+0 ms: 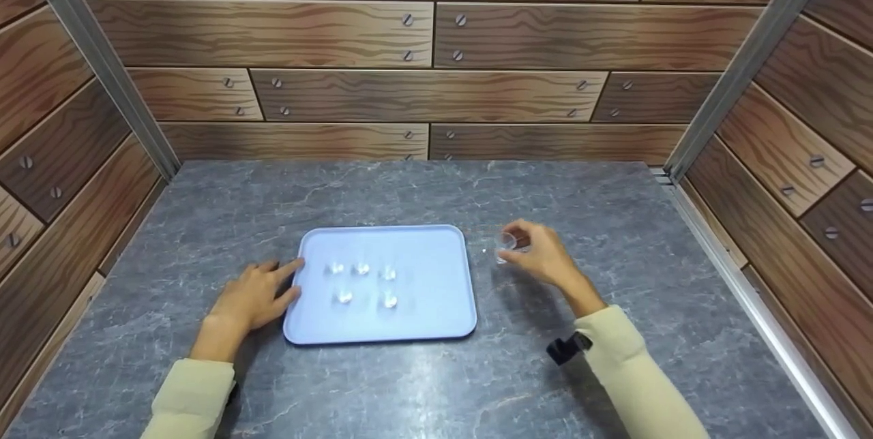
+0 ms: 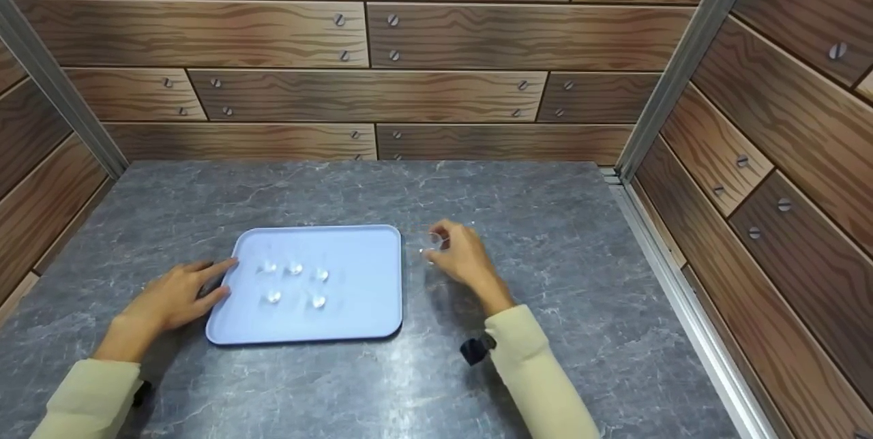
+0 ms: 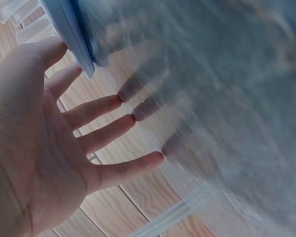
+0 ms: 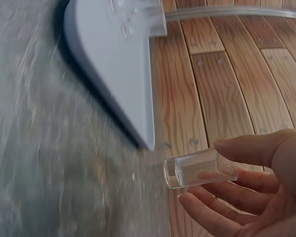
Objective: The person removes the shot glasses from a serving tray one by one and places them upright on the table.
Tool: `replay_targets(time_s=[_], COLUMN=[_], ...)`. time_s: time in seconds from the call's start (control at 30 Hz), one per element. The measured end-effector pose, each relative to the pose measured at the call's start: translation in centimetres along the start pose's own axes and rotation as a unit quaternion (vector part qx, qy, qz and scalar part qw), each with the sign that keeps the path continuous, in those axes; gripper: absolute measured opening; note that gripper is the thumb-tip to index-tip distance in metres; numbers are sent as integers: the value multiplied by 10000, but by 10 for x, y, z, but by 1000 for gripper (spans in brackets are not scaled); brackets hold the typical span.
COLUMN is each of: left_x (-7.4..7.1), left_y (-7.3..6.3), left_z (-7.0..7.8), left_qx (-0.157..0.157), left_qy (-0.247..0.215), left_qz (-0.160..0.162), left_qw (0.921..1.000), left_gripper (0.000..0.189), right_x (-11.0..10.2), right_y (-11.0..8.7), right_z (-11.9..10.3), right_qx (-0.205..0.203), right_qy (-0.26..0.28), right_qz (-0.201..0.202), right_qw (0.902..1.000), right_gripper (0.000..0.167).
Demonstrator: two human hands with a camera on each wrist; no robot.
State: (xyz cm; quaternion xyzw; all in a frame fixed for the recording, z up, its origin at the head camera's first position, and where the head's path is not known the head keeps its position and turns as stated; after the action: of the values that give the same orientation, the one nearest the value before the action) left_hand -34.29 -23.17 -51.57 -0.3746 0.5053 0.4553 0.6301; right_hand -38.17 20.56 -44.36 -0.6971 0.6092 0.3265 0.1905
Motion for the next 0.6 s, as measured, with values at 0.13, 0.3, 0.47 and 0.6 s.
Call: replay_targets(time_s=[0.13, 0.3, 0.47, 0.6], left_x=[0, -1, 0, 0], left_y=[-1, -1, -3, -3], left_z=[-1, -3, -2, -1], left_qx=[-25, -81, -125, -133], left_qy=[41, 122, 127, 146], left_qz=[25, 9, -30, -57], left_qw=[10000, 9999, 9998, 9998], left_gripper=[54, 55, 56, 56], right_x=[-11, -19, -24, -30], right_y=[-3, -7, -11, -14], right_z=[14, 29, 43, 51], right_qx=[80, 231, 430, 520], right_qy=[-28, -28, -173, -261], right_qz=[37, 74, 63, 102], right_qw=[10000, 9997, 9989, 9983], right_gripper=[34, 34, 34, 35])
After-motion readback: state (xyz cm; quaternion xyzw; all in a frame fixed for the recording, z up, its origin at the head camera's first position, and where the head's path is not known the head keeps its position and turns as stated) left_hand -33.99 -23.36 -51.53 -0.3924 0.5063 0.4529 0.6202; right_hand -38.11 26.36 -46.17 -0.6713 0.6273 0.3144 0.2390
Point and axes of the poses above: each hand's wrist, its own y-axis towards the middle knuckle, its own x-axis out of the palm, z = x × y, the point moved 10 cm from there along y, towards the middle knuckle, and after that the axes turned 4 degrees about x, right-handed, at the moved point
